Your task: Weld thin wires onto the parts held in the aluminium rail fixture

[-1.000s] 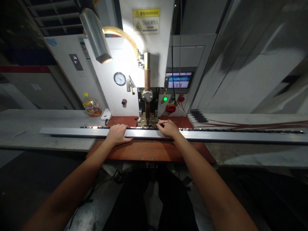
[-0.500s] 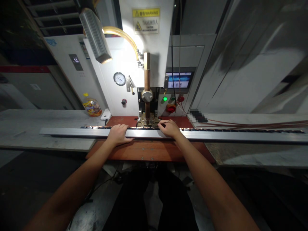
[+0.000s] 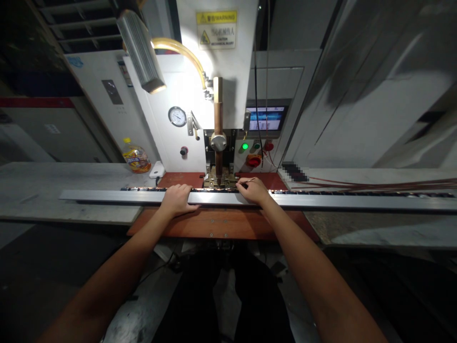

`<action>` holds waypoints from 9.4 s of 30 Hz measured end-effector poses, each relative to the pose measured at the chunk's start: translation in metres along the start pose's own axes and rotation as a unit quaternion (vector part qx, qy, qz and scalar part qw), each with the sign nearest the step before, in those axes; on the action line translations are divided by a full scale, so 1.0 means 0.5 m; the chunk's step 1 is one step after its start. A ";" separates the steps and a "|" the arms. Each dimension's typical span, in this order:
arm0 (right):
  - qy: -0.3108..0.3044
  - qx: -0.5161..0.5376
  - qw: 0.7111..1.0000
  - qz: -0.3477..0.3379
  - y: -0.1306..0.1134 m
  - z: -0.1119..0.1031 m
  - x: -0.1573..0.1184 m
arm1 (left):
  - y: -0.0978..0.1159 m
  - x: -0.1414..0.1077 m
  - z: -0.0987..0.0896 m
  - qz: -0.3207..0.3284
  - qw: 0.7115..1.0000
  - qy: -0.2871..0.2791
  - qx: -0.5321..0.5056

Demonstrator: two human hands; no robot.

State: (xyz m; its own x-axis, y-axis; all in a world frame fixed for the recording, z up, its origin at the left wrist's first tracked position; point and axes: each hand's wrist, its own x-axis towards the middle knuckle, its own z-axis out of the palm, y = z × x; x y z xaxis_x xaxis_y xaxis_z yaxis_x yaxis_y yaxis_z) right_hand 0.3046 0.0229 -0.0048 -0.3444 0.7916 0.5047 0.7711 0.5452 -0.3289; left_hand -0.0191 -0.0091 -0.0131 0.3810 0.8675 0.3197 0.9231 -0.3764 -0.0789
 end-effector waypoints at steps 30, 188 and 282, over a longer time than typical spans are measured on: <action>-0.004 -0.002 1.000 0.005 0.008 -0.020 -0.008 | 0.020 0.006 0.011 0.000 1.000 0.013 0.007; -0.069 0.049 0.996 0.009 -0.007 0.015 0.055 | 0.018 0.059 -0.007 0.030 0.997 -0.065 -0.036; -0.051 0.026 0.998 0.028 -0.014 0.014 0.042 | -0.043 0.009 -0.011 0.002 0.999 -0.044 0.028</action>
State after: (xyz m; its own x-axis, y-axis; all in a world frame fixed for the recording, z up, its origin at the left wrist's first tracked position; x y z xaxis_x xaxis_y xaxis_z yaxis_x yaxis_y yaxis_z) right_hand 0.2883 0.0376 0.0027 -0.3561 0.8438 0.4015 0.7626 0.5108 -0.3969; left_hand -0.0376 0.0013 -0.0048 0.3861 0.8922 0.2343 0.9218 -0.3639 -0.1334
